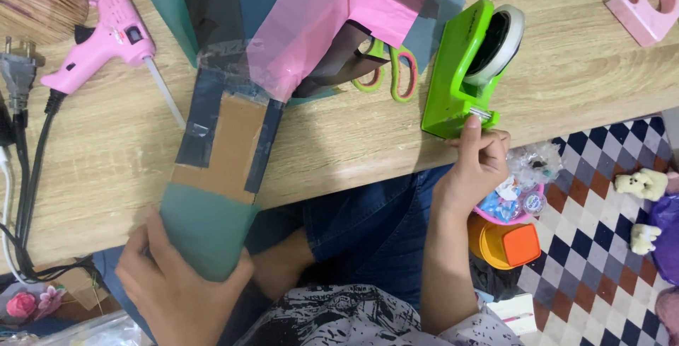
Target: Layering and securing different colors of wrapping paper around the base of a flower bouquet using tape.
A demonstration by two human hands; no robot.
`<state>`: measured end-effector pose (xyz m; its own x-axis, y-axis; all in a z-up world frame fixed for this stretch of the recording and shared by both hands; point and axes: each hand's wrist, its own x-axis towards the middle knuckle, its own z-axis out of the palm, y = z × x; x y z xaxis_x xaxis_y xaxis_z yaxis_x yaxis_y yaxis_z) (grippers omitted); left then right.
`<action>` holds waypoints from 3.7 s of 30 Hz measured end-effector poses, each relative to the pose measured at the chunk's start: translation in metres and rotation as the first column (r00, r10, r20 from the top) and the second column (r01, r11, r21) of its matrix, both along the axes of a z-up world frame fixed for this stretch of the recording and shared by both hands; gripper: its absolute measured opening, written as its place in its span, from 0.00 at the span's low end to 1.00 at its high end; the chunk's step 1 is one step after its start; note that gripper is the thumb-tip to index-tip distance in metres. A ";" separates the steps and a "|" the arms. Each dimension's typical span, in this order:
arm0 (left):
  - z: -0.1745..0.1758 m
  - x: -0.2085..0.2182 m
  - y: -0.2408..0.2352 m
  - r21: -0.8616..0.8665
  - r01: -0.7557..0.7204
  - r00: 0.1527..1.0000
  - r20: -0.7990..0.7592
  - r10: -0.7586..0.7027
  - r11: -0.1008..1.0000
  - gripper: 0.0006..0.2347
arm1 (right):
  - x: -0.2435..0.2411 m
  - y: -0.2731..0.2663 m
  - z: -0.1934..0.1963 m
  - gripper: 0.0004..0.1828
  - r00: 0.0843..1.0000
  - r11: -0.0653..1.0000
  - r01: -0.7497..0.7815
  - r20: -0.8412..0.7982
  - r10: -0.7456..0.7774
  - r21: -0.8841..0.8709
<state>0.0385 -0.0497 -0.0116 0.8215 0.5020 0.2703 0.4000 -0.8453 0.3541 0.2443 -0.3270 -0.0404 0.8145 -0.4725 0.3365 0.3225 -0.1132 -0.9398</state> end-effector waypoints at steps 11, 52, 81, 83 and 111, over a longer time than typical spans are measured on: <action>-0.002 -0.001 0.001 0.045 0.019 1.000 -0.005 -0.019 0.999 0.48 | 0.002 -0.010 0.010 0.24 0.994 0.992 -0.109 -0.020 0.108 -0.067; -0.003 -0.006 0.000 0.015 0.022 0.993 0.115 -0.023 1.000 0.37 | -0.045 0.156 0.080 0.10 0.305 0.253 -0.950 -0.729 0.613 -0.184; -0.004 -0.006 0.006 -0.046 0.023 0.980 0.196 -0.014 0.999 0.39 | -0.027 0.219 0.110 0.23 0.296 -0.039 -0.952 -0.944 0.144 -0.305; -0.004 -0.007 0.006 -0.045 0.027 0.980 0.200 -0.017 0.999 0.38 | -0.024 0.217 0.108 0.24 0.314 -0.086 -0.939 -0.932 0.181 -0.333; -0.004 -0.005 0.002 -0.018 0.022 0.990 0.137 -0.019 1.000 0.40 | -0.020 0.193 0.117 0.43 0.626 -0.623 -0.674 -0.755 -0.195 -0.398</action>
